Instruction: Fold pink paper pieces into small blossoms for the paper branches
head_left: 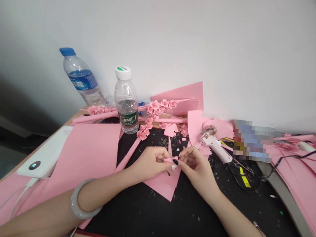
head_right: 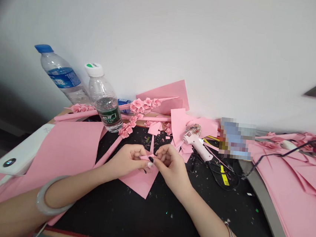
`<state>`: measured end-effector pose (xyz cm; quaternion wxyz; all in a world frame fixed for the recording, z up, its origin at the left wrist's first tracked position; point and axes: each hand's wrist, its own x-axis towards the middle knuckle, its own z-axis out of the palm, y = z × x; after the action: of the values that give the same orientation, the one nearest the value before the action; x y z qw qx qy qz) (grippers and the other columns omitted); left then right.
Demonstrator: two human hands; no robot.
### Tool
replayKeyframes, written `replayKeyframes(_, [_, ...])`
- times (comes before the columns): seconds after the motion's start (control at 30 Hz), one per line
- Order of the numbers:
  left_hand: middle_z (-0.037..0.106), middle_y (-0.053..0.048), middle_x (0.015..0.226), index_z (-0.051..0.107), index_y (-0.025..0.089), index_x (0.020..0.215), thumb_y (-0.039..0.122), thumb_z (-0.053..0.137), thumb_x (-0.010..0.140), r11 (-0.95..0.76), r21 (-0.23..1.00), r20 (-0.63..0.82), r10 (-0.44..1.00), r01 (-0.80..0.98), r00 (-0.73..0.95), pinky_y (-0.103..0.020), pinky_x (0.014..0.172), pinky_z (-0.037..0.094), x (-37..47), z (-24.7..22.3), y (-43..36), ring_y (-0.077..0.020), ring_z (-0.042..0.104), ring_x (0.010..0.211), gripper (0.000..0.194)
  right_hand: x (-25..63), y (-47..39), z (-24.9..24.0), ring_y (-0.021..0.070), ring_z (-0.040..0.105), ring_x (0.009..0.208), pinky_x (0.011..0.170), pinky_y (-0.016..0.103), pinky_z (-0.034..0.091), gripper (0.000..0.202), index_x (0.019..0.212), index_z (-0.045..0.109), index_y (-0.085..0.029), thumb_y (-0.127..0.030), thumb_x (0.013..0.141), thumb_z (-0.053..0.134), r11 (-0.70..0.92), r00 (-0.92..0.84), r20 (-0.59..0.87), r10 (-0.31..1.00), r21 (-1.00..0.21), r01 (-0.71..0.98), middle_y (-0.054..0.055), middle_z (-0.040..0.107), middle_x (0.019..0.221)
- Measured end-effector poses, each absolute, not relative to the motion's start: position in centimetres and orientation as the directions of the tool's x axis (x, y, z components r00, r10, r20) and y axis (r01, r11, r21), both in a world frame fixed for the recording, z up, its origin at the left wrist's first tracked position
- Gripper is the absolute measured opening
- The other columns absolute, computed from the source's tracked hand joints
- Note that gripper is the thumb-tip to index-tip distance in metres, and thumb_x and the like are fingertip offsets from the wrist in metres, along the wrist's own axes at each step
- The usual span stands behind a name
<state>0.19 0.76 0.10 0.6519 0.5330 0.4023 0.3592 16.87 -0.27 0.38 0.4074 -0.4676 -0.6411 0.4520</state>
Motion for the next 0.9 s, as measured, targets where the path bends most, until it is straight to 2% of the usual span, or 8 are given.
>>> replayKeyframes(0.13, [0.067,-0.002,0.059,0.050,0.013,0.065,0.015,0.063,0.067,0.203,0.976,-0.161,0.911,-0.074,0.380,-0.031,0.059,0.055,0.23,0.10,0.84,-0.0197,0.068,0.062,0.013,16.73,-0.54,0.40,0.0120,0.047,0.059,0.052,0.023,0.041,0.010,0.082,0.050,-0.020,-0.026,0.079,0.057,0.206,-0.219,0.151,0.964,-0.944,0.258,0.000,0.048,0.072])
replayKeyframes(0.53, [0.065,-0.002,0.060,0.050,0.014,0.064,0.022,0.064,0.069,0.121,0.992,-0.095,0.922,-0.046,0.374,-0.029,0.059,0.053,0.25,-0.37,0.61,-0.0199,0.068,0.063,0.018,16.61,-0.67,0.44,0.0115,0.047,0.056,0.049,0.023,0.040,0.011,0.081,0.050,-0.020,-0.028,0.078,0.058,0.182,-0.187,0.136,0.973,-0.950,0.255,-0.001,0.049,0.068])
replayKeyframes(0.9, [0.068,-0.006,0.077,0.059,0.012,0.072,0.020,0.064,0.071,-0.045,0.999,0.043,0.945,0.000,0.326,-0.028,0.067,0.051,-0.13,-0.64,0.63,-0.0171,0.065,0.072,0.009,16.63,-1.17,0.82,0.0119,0.044,0.055,0.049,0.024,0.039,0.007,0.083,0.052,-0.021,-0.026,0.080,0.056,0.260,-0.195,0.205,0.959,-0.909,0.325,0.000,0.050,0.071])
